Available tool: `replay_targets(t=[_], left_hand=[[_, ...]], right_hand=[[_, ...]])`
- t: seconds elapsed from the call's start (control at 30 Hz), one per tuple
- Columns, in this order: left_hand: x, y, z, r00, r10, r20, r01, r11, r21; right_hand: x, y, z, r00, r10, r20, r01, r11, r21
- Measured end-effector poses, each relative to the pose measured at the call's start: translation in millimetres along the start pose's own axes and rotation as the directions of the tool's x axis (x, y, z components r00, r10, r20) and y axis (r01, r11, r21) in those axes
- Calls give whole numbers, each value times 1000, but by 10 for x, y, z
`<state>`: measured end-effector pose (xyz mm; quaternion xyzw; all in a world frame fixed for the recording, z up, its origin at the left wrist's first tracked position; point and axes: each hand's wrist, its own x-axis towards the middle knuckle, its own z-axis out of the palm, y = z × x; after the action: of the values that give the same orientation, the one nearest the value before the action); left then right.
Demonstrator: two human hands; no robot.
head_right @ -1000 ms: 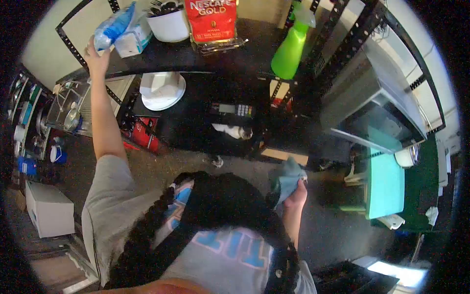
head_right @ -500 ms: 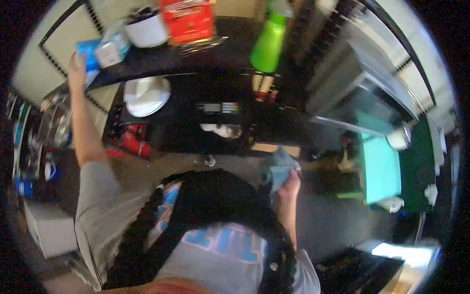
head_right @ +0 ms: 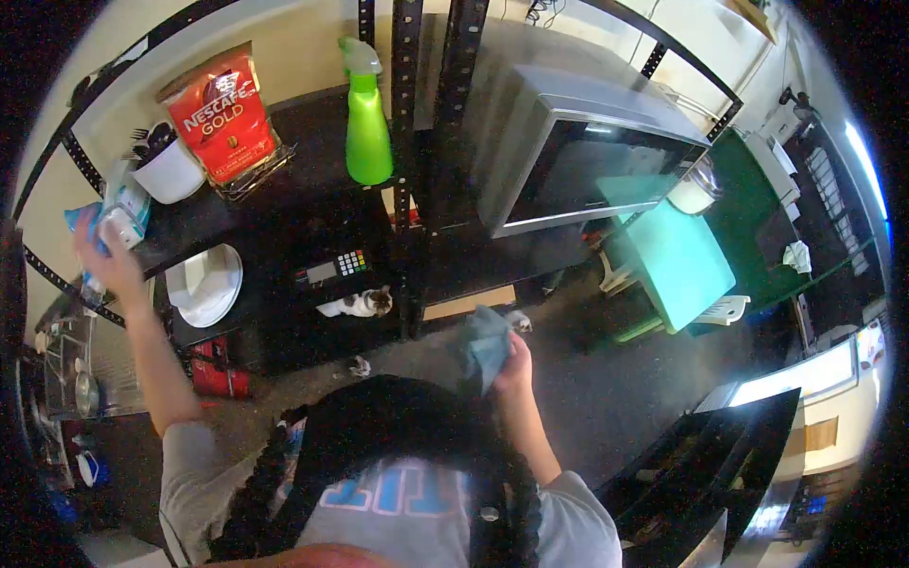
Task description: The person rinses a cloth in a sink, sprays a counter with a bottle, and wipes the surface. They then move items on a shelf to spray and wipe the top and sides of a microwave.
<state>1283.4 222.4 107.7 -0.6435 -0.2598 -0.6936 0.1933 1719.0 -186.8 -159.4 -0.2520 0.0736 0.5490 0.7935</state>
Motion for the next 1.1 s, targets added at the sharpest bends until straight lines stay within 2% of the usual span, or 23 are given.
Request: replay_targets(t=[0.03, 0.1, 0.17, 0.23, 0.3, 0.33, 0.37, 0.4, 0.43, 0.47, 0.5, 0.57, 0.63, 0.7, 0.73, 0.8, 0.83, 0.87, 0.9, 1.03, 1.1], left_hand=[[-45, 390, 193, 997, 73, 5, -72, 992, -108], [-122, 1067, 461, 965, 104, 242, -28, 955, -297], [-192, 1540, 767, 906, 71, 416, 108, 914, -391], [-201, 2017, 994, 901, 8, 433, 238, 826, -511], [-119, 2432, 826, 745, 156, 649, 526, 461, -715], [-61, 2708, 693, 683, 473, 556, 514, 230, -826], [-196, 3062, 597, 672, 676, 303, 650, -342, -679], [-202, 3361, 722, 598, 783, -170, 655, -600, -460], [-188, 3559, 517, 462, 865, -195, 757, -499, -422], [-278, 3733, 437, 394, 878, -273, 789, -475, -389], [-340, 3850, 482, 395, 882, -259, 792, -469, -390], [-475, 4077, 582, 360, 906, -221, 884, -407, -229], [-588, 4258, 685, 364, 912, -191, 884, -403, -238], [-694, 4416, 766, 275, 875, -399, 903, -378, -206], [-719, 4523, 799, 275, 883, -381, 902, -374, -216], [-751, 4740, 856, 231, 868, -439, 900, -362, -241], [-770, 4840, 854, 234, 879, -415, 901, -357, -247], [-785, 4939, 836, 398, 888, -232, 832, -455, -316], [-796, 5031, 813, 552, 832, -54, 748, -523, -409], [-959, 5267, 768, 527, 849, 29, 754, -451, -478], [-1062, 5331, 792, 354, 924, -143, 820, -380, -428]], right_hand=[[16, -48, -60, 1000, 1, -4, -1, 1000, -5], [41, -103, -259, 995, -85, -43, 83, 995, -46], [54, -243, -400, 993, -98, -73, 89, 990, -113], [82, -393, -589, 988, -116, -98, 105, 989, -104], [-38, -548, -573, 989, -116, -91, 108, 991, -82], [-73, -643, -591, 989, -124, -86, 118, 991, -63], [-72, -753, -691, 989, -116, -91, 111, 992, -57], [-67, -879, -824, 993, -78, -87, 75, 997, -37], [-40, -1032, -967, 996, -39, -80, 37, 999, -19], [14, -1173, -1095, 992, -49, -114, 47, 999, -24], [34, -1326, -1219, 993, -35, -115, 32, 999, -25], [82, -1635, -1363, 993, 2, -117, 0, 1000, 21], [164, -1905, -1435, 996, 28, -89, -28, 1000, 4], [180, -2147, -1350, 995, 14, -95, -21, 997, -73], [224, -2280, -1367, 996, 36, -82, -43, 996, -77], [313, -2515, -1360, 995, 41, -92, -50, 994, -98], [352, -2603, -1370, 994, 29, -106, -40, 993, -109], [453, -2745, -1530, 997, 41, -67, -49, 992, -114], [484, -2844, -1608, 996, 66, -62, -73, 990, -124], [530, -3126, -1657, 988, 149, -29, -151, 978, -146], [554, -3187, -1682, 990, 129, -59, -138, 971, -193]])
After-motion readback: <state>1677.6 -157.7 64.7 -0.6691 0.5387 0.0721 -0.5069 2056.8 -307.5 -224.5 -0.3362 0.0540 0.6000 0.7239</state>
